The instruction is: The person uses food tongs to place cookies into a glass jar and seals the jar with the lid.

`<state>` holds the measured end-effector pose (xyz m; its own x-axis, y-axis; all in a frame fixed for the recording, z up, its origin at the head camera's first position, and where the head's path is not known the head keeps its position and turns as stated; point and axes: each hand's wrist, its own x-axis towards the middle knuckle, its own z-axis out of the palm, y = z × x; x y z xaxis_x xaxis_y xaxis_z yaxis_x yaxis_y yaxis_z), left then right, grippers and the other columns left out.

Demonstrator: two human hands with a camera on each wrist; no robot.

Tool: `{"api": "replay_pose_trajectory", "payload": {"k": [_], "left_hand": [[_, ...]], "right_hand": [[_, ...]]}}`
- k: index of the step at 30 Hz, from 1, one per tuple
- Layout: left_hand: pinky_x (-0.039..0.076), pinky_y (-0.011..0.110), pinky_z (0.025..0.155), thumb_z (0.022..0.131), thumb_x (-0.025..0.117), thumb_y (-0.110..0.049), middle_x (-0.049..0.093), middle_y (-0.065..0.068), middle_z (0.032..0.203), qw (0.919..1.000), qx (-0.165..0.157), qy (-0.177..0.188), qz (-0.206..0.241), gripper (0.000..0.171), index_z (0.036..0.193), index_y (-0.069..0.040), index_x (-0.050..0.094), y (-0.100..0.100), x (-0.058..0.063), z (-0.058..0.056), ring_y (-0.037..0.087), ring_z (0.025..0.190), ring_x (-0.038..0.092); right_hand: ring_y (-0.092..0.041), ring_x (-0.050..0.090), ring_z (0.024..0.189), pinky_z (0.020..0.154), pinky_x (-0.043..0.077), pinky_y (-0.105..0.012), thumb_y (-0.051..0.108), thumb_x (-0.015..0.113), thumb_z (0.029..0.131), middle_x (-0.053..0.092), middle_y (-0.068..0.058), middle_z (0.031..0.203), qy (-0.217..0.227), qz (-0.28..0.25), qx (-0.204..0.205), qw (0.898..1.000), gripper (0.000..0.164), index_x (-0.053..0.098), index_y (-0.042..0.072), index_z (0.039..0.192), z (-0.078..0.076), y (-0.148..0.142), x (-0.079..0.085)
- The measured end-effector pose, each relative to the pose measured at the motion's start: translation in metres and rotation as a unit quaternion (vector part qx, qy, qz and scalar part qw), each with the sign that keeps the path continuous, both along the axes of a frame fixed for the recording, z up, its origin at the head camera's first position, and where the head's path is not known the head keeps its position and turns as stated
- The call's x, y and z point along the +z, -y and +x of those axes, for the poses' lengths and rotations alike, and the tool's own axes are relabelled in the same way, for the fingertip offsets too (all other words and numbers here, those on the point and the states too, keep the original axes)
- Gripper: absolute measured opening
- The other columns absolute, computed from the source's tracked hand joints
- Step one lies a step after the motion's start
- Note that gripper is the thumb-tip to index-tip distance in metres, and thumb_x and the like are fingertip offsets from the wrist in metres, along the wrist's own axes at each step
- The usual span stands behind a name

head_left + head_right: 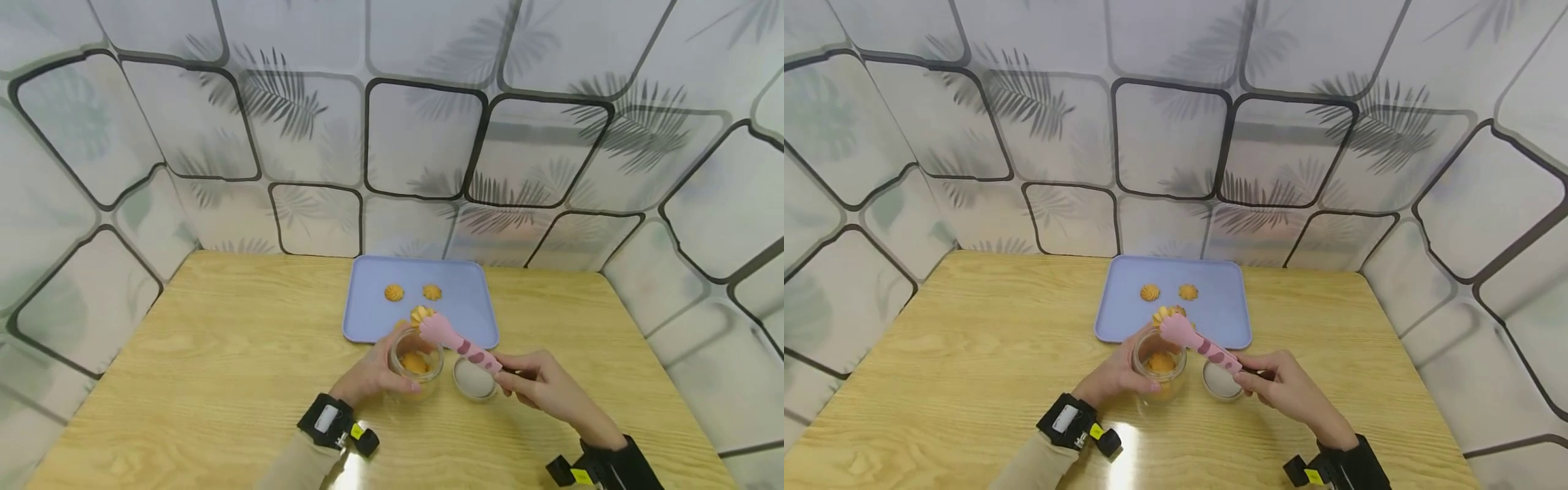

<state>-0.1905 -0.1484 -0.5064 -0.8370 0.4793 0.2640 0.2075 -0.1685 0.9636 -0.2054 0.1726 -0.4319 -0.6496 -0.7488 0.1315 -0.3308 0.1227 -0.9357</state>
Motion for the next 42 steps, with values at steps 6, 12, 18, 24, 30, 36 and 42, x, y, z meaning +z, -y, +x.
{"api": "replay_pose_trajectory", "payload": {"k": [6,12,18,24,30,36,42], "left_hand": [[0.038,0.03,0.114,0.074,0.089,-0.022,0.055,0.005,0.143,0.9998,-0.001,0.012,-0.014,0.083,0.145,-0.016,0.046,0.002,0.002,0.001,0.021,0.133,0.049],[0.041,0.033,0.113,0.075,0.089,-0.022,0.054,0.005,0.14,0.9999,-0.01,0.014,0.0,0.081,0.144,-0.013,0.047,0.001,0.003,0.0,0.021,0.13,0.049],[0.04,0.036,0.113,0.073,0.089,-0.019,0.054,0.004,0.141,0.9997,-0.011,0.022,0.002,0.085,0.146,-0.013,0.046,-0.001,0.004,0.0,0.02,0.13,0.049],[0.038,0.037,0.113,0.072,0.089,-0.016,0.053,0.006,0.138,0.9999,-0.002,0.01,0.011,0.085,0.146,-0.008,0.048,-0.001,0.004,0.0,0.022,0.127,0.049],[0.042,0.034,0.112,0.072,0.088,-0.013,0.052,0.008,0.14,0.9995,-0.008,0.009,0.028,0.081,0.144,-0.011,0.05,-0.002,0.001,-0.001,0.023,0.126,0.051],[0.044,0.032,0.11,0.072,0.088,-0.014,0.051,0.008,0.141,0.9994,-0.008,0.009,0.034,0.081,0.143,-0.011,0.051,-0.001,0.001,-0.001,0.021,0.125,0.051],[0.039,0.035,0.115,0.072,0.088,-0.018,0.051,0.007,0.142,0.9997,-0.01,-0.007,0.023,0.081,0.144,-0.01,0.05,-0.001,0.0,-0.002,0.021,0.128,0.051]], "right_hand": [[-0.024,0.026,0.038,0.035,0.032,-0.018,-0.003,0.054,0.102,0.057,-0.02,0.066,-0.004,0.021,0.009,1.0,0.029,0.062,-0.016,0.127,0.01,-0.002,0.003],[-0.019,0.028,0.038,0.036,0.032,-0.016,-0.003,0.056,0.1,0.061,-0.013,0.065,-0.044,0.041,0.008,0.998,0.031,0.062,-0.014,0.129,0.014,-0.003,0.009],[-0.012,0.028,0.039,0.038,0.033,-0.016,-0.003,0.058,0.099,0.066,0.0,0.068,-0.065,0.054,0.004,0.996,0.033,0.061,-0.013,0.13,0.016,-0.005,0.012],[-0.006,0.029,0.043,0.039,0.033,-0.015,-0.004,0.06,0.098,0.068,0.0,0.068,-0.071,0.05,0.013,0.996,0.034,0.06,-0.016,0.13,0.015,-0.004,0.012],[-0.003,0.033,0.045,0.04,0.034,-0.016,-0.002,0.062,0.098,0.065,0.0,0.066,-0.069,0.055,0.01,0.996,0.035,0.06,-0.015,0.13,0.017,-0.004,0.012],[0.001,0.034,0.047,0.04,0.034,-0.015,-0.002,0.063,0.097,0.062,0.0,0.064,-0.083,0.059,0.004,0.995,0.035,0.061,-0.015,0.129,0.018,-0.004,0.012],[0.0,0.031,0.045,0.04,0.033,-0.014,-0.001,0.064,0.097,0.051,-0.004,0.057,-0.09,0.063,0.004,0.994,0.036,0.06,-0.013,0.131,0.019,-0.006,0.012]]}}
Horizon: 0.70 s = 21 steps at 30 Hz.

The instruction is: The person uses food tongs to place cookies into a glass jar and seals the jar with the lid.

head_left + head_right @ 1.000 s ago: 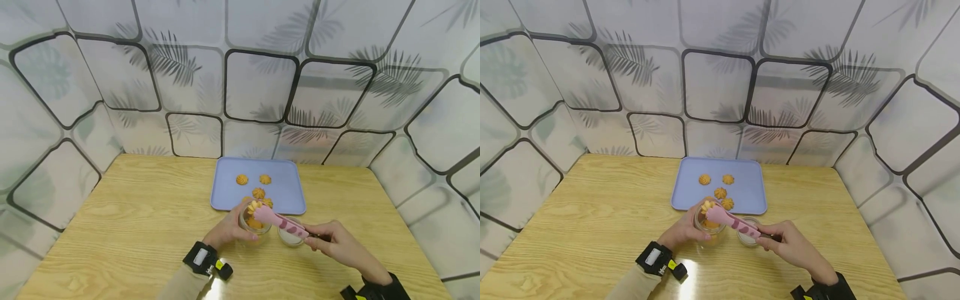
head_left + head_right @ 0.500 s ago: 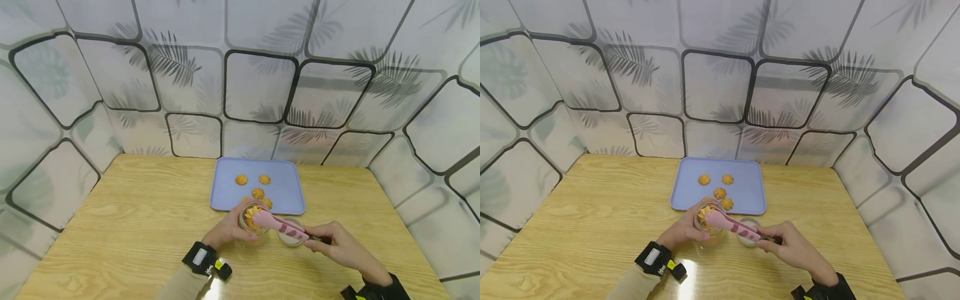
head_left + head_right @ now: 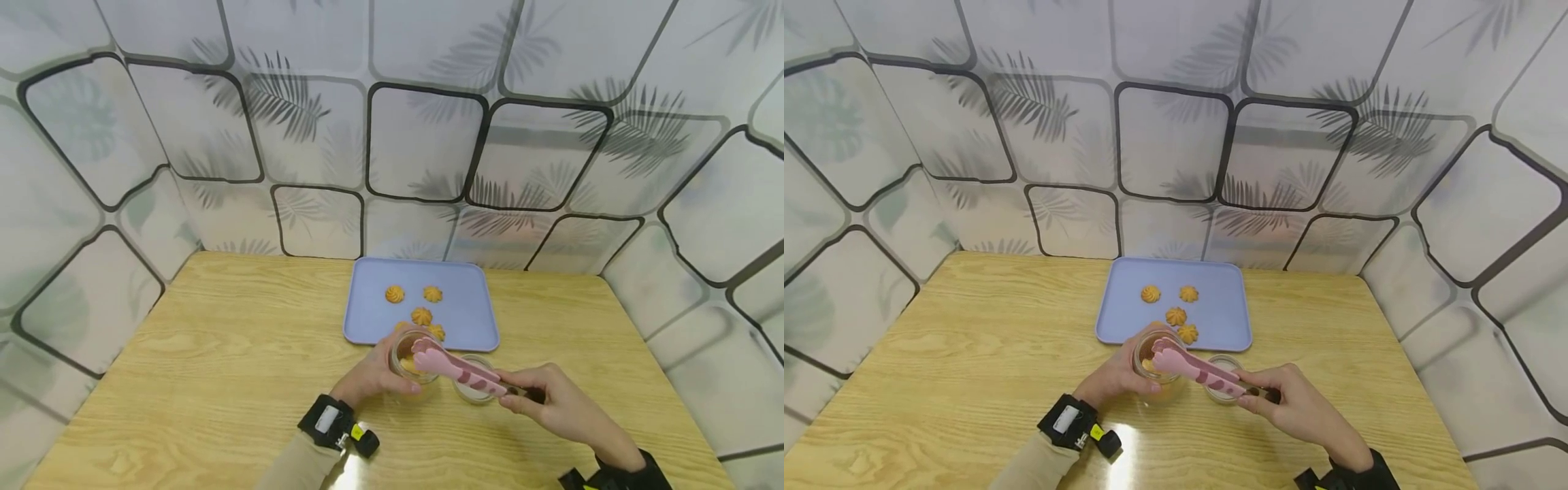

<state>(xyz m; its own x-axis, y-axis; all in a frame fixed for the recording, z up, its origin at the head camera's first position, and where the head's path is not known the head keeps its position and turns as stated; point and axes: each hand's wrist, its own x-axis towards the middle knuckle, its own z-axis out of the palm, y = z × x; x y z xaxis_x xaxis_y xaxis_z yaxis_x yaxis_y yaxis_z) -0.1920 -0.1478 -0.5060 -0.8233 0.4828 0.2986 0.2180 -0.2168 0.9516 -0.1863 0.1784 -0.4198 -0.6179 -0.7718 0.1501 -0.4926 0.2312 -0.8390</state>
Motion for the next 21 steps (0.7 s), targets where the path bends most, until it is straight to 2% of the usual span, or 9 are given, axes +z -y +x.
{"api": "replay_pose_trajectory", "payload": {"k": [2,4,7,10,12,15,21], "left_hand": [[0.038,0.035,0.115,0.073,0.089,-0.02,0.054,0.008,0.142,1.0,-0.001,-0.003,-0.004,0.082,0.144,-0.009,0.049,0.001,-0.001,0.0,0.021,0.129,0.052],[0.039,0.033,0.114,0.073,0.089,-0.022,0.056,0.01,0.14,1.0,0.001,-0.004,-0.008,0.082,0.144,-0.01,0.049,0.001,-0.001,0.0,0.022,0.129,0.052],[0.04,0.033,0.114,0.074,0.089,-0.024,0.057,0.016,0.138,0.9998,0.004,-0.018,-0.012,0.08,0.142,-0.01,0.05,0.0,-0.002,-0.001,0.027,0.129,0.054],[0.039,0.033,0.115,0.073,0.089,-0.023,0.055,0.017,0.137,0.9996,0.006,-0.027,-0.007,0.077,0.14,-0.009,0.053,-0.001,-0.002,-0.002,0.033,0.129,0.054],[0.038,0.033,0.115,0.073,0.089,-0.024,0.054,0.014,0.138,0.9995,0.008,-0.029,-0.007,0.075,0.138,-0.008,0.055,0.0,-0.002,-0.002,0.034,0.128,0.054],[0.037,0.033,0.116,0.072,0.089,-0.024,0.055,0.009,0.137,0.9995,0.011,-0.029,-0.012,0.075,0.138,-0.01,0.056,0.001,-0.001,-0.002,0.032,0.128,0.054],[0.032,0.04,0.119,0.074,0.088,-0.022,0.056,0.011,0.14,0.9993,-0.002,-0.038,-0.004,0.077,0.141,-0.012,0.053,0.0,0.0,-0.003,0.034,0.131,0.051]], "right_hand": [[0.0,0.031,0.046,0.041,0.033,-0.014,-0.001,0.064,0.097,0.05,-0.004,0.058,-0.004,0.001,-0.006,1.0,0.038,0.059,-0.014,0.132,0.001,0.0,0.0],[0.002,0.031,0.047,0.04,0.033,-0.016,-0.001,0.064,0.096,0.049,-0.002,0.056,-0.013,-0.001,-0.029,0.999,0.039,0.058,-0.014,0.133,0.001,-0.001,-0.001],[0.007,0.029,0.046,0.037,0.032,-0.018,0.001,0.065,0.096,0.048,0.004,0.055,-0.041,0.01,-0.104,0.994,0.042,0.057,-0.013,0.135,0.002,-0.001,0.0],[0.007,0.024,0.044,0.036,0.029,-0.019,0.007,0.069,0.096,0.054,0.009,0.06,-0.09,0.052,-0.187,0.977,0.045,0.059,-0.01,0.136,0.001,0.0,-0.002],[0.006,0.022,0.043,0.038,0.029,-0.019,0.012,0.071,0.095,0.061,0.01,0.068,-0.127,0.095,-0.219,0.963,0.046,0.06,-0.006,0.136,0.0,0.002,-0.006],[0.003,0.025,0.043,0.04,0.029,-0.02,0.017,0.072,0.095,0.067,0.008,0.075,-0.163,0.153,-0.231,0.947,0.046,0.063,-0.005,0.134,-0.005,0.008,-0.014],[-0.001,0.03,0.042,0.04,0.028,-0.019,0.024,0.072,0.095,0.059,0.01,0.069,-0.133,0.229,-0.232,0.936,0.052,0.061,-0.003,0.138,-0.011,0.023,-0.034]]}}
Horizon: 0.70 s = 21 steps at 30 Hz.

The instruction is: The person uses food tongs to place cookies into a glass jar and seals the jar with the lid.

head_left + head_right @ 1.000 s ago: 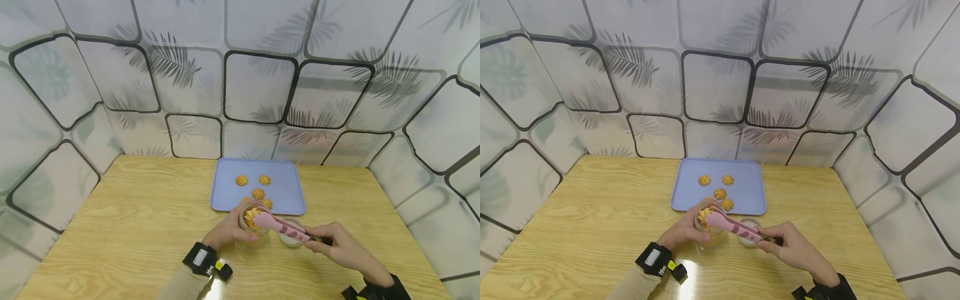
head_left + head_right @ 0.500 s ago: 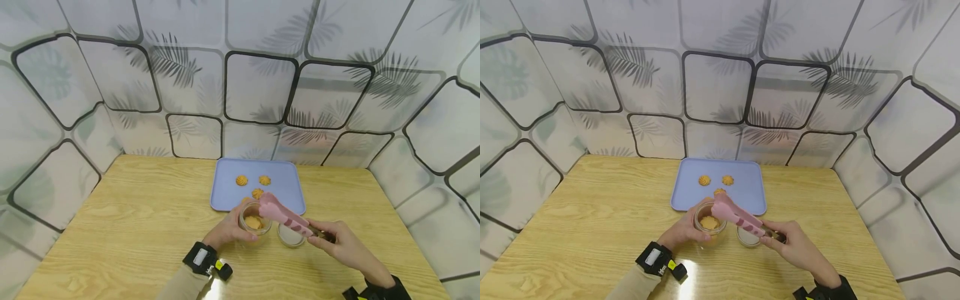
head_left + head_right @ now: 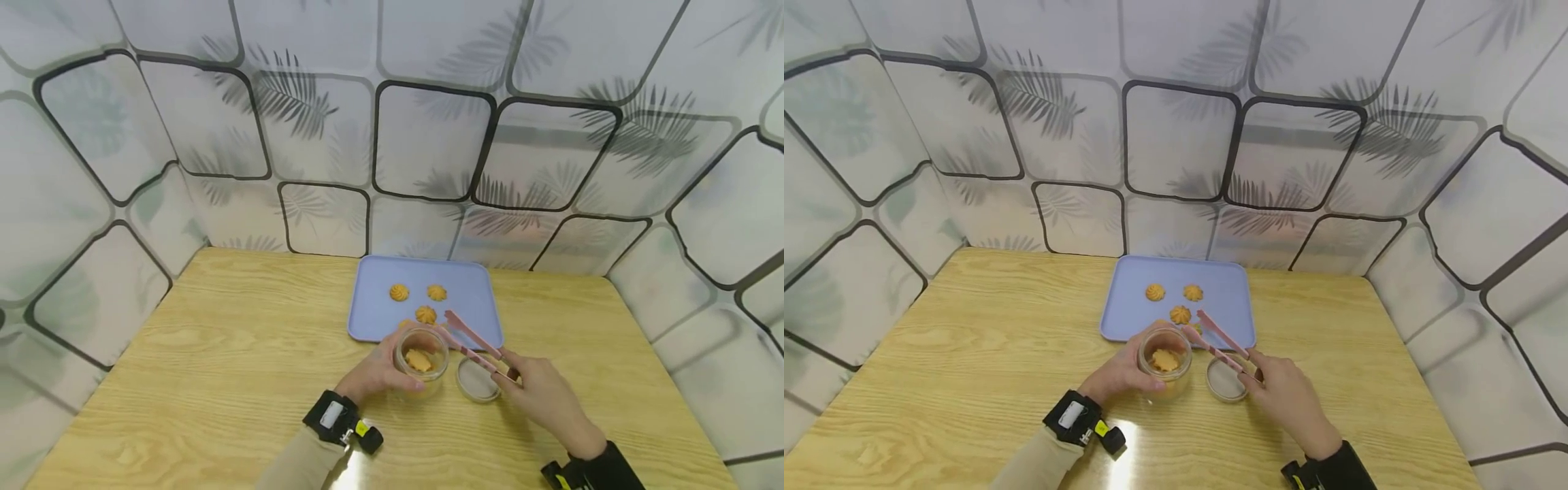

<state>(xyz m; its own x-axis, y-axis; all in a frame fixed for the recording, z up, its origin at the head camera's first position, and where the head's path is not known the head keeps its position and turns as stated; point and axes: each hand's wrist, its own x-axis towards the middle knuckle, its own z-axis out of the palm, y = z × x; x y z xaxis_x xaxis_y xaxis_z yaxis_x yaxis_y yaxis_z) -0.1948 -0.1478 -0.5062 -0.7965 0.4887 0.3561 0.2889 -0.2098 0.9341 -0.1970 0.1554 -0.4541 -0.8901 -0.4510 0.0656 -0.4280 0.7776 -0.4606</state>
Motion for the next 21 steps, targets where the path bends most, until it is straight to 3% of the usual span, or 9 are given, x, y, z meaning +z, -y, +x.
{"api": "replay_pose_trajectory", "payload": {"k": [3,15,21], "left_hand": [[0.035,0.04,0.118,0.074,0.088,-0.021,0.057,0.016,0.139,1.0,-0.005,0.0,0.005,0.077,0.141,-0.009,0.052,0.0,0.001,0.0,0.038,0.13,0.051],[0.04,0.037,0.114,0.077,0.088,-0.031,0.051,0.008,0.139,1.0,-0.007,0.001,-0.001,0.071,0.136,-0.007,0.055,-0.001,-0.003,0.0,0.039,0.127,0.052],[0.043,0.037,0.112,0.077,0.088,-0.025,0.053,0.024,0.139,0.9997,-0.009,0.018,0.011,0.078,0.143,-0.01,0.049,-0.001,-0.002,0.002,0.041,0.129,0.05]], "right_hand": [[-0.003,0.033,0.043,0.042,0.029,-0.02,0.025,0.073,0.094,0.061,0.009,0.071,0.008,0.011,-0.014,1.0,0.052,0.062,0.001,0.138,-0.001,0.007,-0.005],[-0.008,0.04,0.048,0.043,0.03,-0.022,0.027,0.073,0.092,0.059,0.006,0.069,0.022,0.039,-0.045,0.998,0.053,0.062,0.002,0.138,-0.003,0.018,-0.005],[-0.007,0.034,0.046,0.042,0.024,-0.021,0.024,0.072,0.093,0.047,0.007,0.056,0.019,0.04,-0.041,0.998,0.053,0.061,-0.001,0.138,-0.005,0.015,-0.005]]}}
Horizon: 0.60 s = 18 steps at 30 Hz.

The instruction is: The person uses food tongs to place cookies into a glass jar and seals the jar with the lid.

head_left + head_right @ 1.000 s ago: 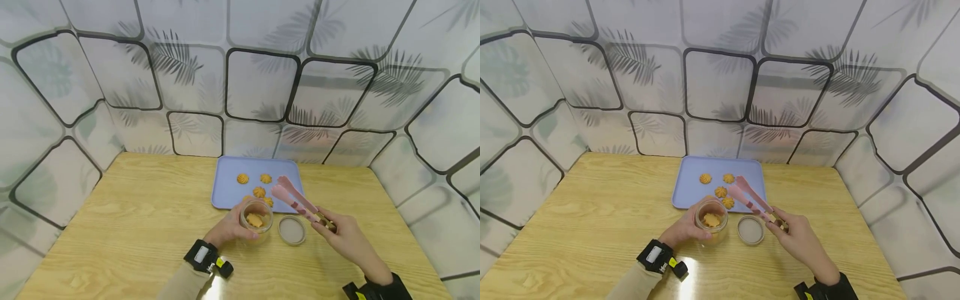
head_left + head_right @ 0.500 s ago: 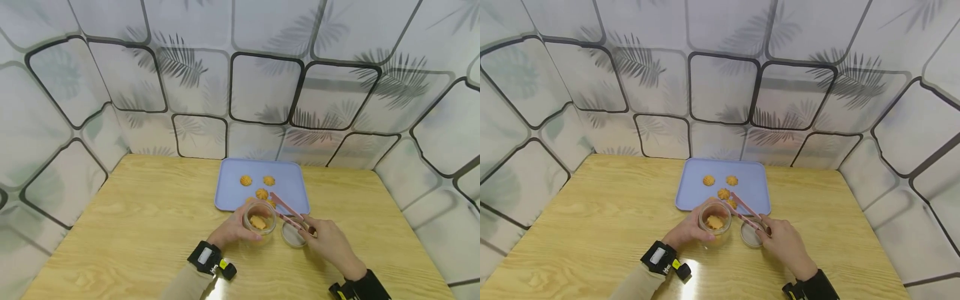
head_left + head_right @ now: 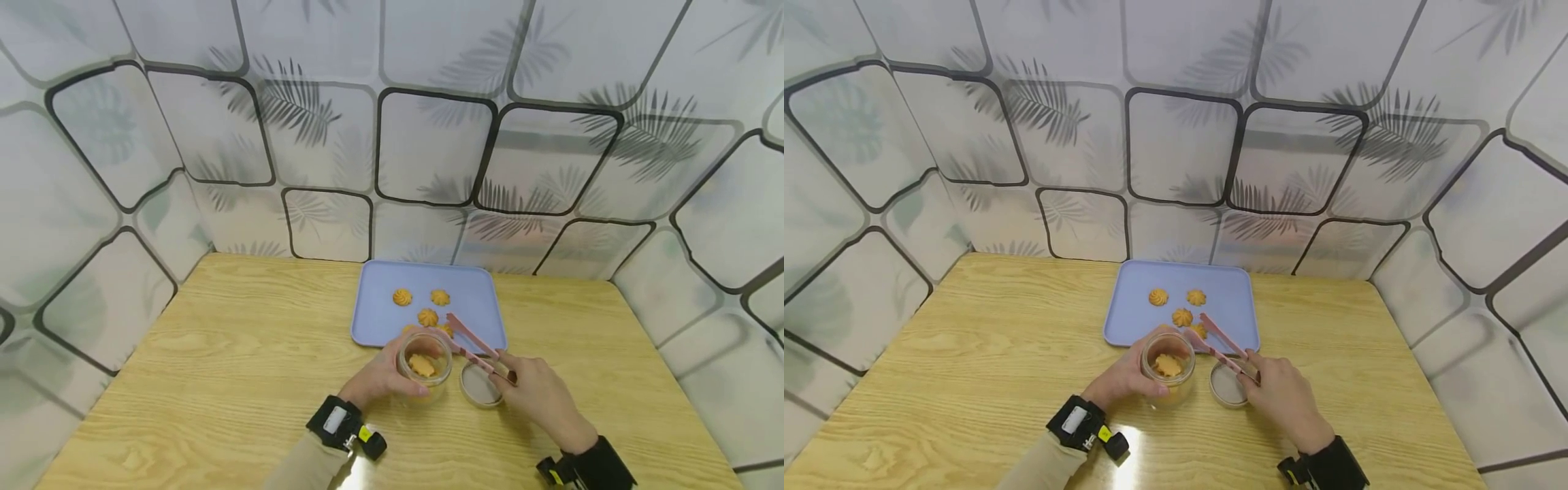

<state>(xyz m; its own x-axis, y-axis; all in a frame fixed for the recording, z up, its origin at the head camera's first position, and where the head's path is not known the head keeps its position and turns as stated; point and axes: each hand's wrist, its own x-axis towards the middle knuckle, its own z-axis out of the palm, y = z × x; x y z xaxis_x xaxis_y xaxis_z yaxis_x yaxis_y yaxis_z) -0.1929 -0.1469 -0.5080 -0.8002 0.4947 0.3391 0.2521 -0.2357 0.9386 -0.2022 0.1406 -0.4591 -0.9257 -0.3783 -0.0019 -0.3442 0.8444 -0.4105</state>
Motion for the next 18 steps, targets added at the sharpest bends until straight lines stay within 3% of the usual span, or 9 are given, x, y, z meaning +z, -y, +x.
{"api": "replay_pose_trajectory", "payload": {"k": [4,10,18], "left_hand": [[0.045,0.034,0.11,0.077,0.089,-0.025,0.054,0.03,0.136,0.9999,0.004,0.016,0.002,0.08,0.144,-0.01,0.047,0.0003,0.0,0.0015,0.042,0.129,0.051],[0.043,0.037,0.112,0.077,0.088,-0.022,0.053,0.03,0.136,1.0,0.004,0.009,0.002,0.079,0.144,-0.009,0.048,0.0007,0.0007,0.001,0.043,0.129,0.05],[0.042,0.041,0.113,0.076,0.088,-0.026,0.055,0.013,0.141,0.9999,0.0,-0.01,-0.006,0.081,0.146,-0.011,0.049,-0.0007,0.0006,-0.0007,0.034,0.13,0.052]], "right_hand": [[-0.007,0.034,0.046,0.042,0.023,-0.02,0.023,0.072,0.093,0.044,0.007,0.054,-0.003,0.004,0.003,1.0,0.053,0.06,-0.003,0.138,-0.0006,-0.0012,0.0009],[-0.009,0.036,0.045,0.041,0.025,-0.021,0.024,0.071,0.093,0.046,0.006,0.054,-0.002,0.024,-0.001,1.0,0.054,0.059,-0.002,0.139,-0.0003,0.005,0.0035],[-0.009,0.037,0.046,0.041,0.027,-0.023,0.024,0.07,0.094,0.046,0.005,0.056,-0.02,0.03,-0.003,0.999,0.049,0.063,-0.001,0.135,-0.0004,0.0084,-0.0007]]}}
